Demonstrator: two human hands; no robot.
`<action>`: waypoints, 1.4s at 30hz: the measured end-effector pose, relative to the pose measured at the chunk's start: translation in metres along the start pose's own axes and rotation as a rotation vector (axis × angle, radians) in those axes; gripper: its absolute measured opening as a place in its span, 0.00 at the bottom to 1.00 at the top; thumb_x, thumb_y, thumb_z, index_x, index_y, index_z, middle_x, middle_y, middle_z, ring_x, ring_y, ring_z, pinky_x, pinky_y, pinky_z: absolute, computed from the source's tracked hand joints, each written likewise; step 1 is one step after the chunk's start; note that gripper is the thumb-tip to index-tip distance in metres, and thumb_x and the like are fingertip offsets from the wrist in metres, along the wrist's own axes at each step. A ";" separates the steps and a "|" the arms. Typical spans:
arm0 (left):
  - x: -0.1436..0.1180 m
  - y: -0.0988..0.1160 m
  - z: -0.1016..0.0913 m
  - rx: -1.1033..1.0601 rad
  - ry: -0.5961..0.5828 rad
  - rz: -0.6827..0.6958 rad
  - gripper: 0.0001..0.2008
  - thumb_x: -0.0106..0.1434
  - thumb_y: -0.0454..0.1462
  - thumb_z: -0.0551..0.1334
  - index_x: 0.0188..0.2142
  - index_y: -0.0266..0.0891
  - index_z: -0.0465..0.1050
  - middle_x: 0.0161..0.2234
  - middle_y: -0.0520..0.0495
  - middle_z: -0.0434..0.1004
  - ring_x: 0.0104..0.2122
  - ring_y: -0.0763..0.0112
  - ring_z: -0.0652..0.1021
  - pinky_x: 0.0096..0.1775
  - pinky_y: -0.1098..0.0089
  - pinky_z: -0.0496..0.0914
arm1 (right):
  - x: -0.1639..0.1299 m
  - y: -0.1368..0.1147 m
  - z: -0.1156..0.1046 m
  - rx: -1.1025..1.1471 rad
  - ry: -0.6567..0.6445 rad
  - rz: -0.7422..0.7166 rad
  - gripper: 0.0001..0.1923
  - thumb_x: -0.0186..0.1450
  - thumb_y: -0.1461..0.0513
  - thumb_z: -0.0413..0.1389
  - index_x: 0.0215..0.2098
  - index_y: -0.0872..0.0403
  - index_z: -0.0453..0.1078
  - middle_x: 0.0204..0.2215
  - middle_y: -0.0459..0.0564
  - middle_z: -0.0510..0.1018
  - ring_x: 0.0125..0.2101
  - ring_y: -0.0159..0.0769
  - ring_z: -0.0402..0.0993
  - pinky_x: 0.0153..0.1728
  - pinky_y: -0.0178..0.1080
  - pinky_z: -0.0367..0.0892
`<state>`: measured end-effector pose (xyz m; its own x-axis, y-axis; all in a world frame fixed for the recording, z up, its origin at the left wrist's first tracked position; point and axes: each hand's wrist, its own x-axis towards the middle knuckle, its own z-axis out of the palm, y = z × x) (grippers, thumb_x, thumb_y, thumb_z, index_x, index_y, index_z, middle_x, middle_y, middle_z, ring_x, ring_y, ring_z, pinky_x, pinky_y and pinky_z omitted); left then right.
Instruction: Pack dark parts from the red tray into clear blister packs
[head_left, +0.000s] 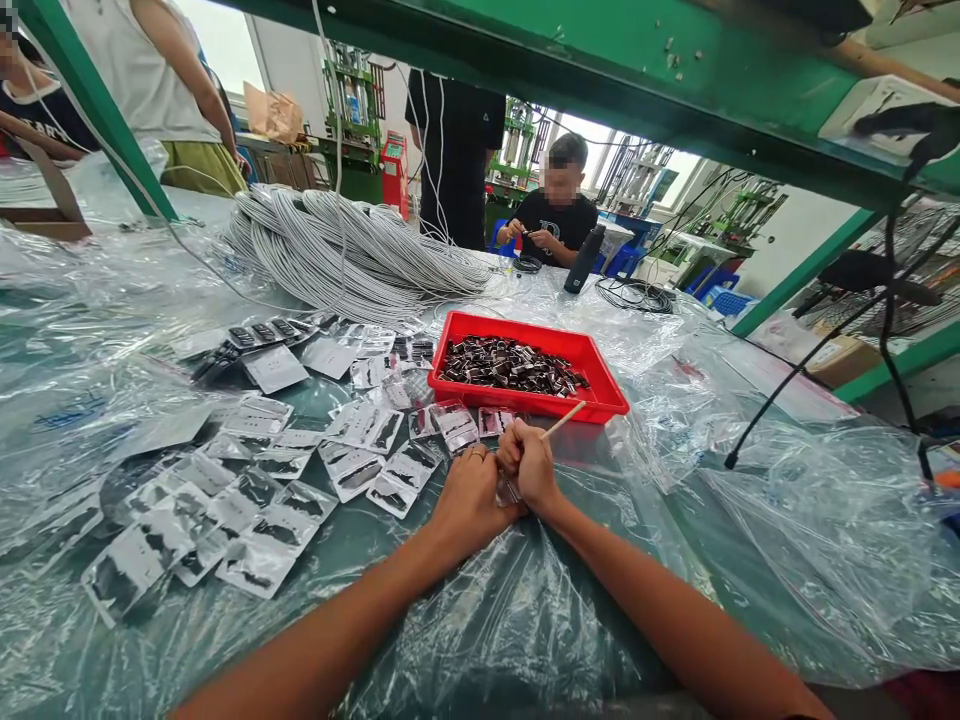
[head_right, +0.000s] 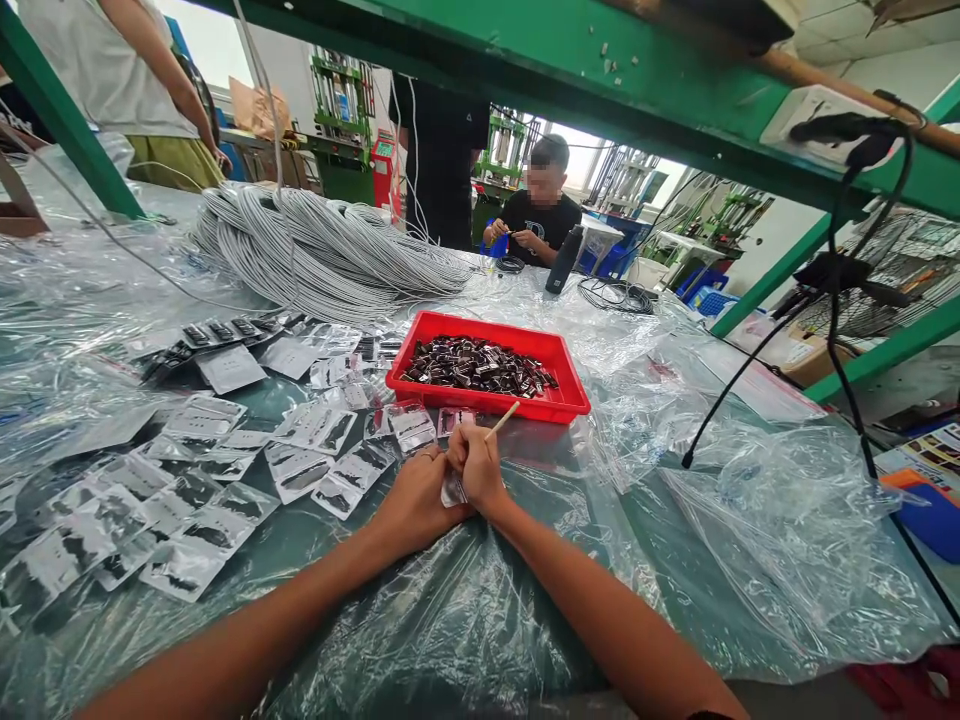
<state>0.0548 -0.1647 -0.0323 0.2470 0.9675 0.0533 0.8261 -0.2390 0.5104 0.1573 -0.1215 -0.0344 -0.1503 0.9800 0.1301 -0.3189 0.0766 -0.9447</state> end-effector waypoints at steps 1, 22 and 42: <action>-0.001 0.001 0.000 0.004 -0.001 -0.005 0.18 0.55 0.45 0.69 0.40 0.38 0.71 0.42 0.40 0.73 0.46 0.53 0.74 0.46 0.59 0.68 | -0.004 -0.002 -0.002 -0.010 -0.007 0.027 0.26 0.60 0.48 0.53 0.11 0.51 0.52 0.09 0.38 0.50 0.11 0.23 0.44 0.14 0.33 0.40; -0.004 -0.001 -0.002 -0.035 -0.044 0.028 0.20 0.54 0.43 0.68 0.43 0.36 0.71 0.45 0.39 0.71 0.47 0.51 0.74 0.49 0.58 0.67 | -0.002 -0.020 -0.006 0.123 -0.055 0.077 0.26 0.60 0.48 0.56 0.13 0.52 0.52 0.10 0.35 0.48 0.11 0.22 0.39 0.13 0.31 0.39; 0.006 -0.008 0.007 -0.112 0.089 -0.012 0.18 0.50 0.40 0.68 0.40 0.37 0.74 0.38 0.42 0.74 0.40 0.56 0.75 0.42 0.64 0.67 | 0.007 0.011 0.011 0.027 0.021 -0.114 0.24 0.61 0.52 0.51 0.12 0.50 0.51 0.10 0.39 0.52 0.13 0.26 0.47 0.16 0.35 0.44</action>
<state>0.0533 -0.1572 -0.0420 0.1872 0.9750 0.1195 0.7659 -0.2211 0.6038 0.1427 -0.1157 -0.0410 -0.0924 0.9688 0.2302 -0.3582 0.1834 -0.9155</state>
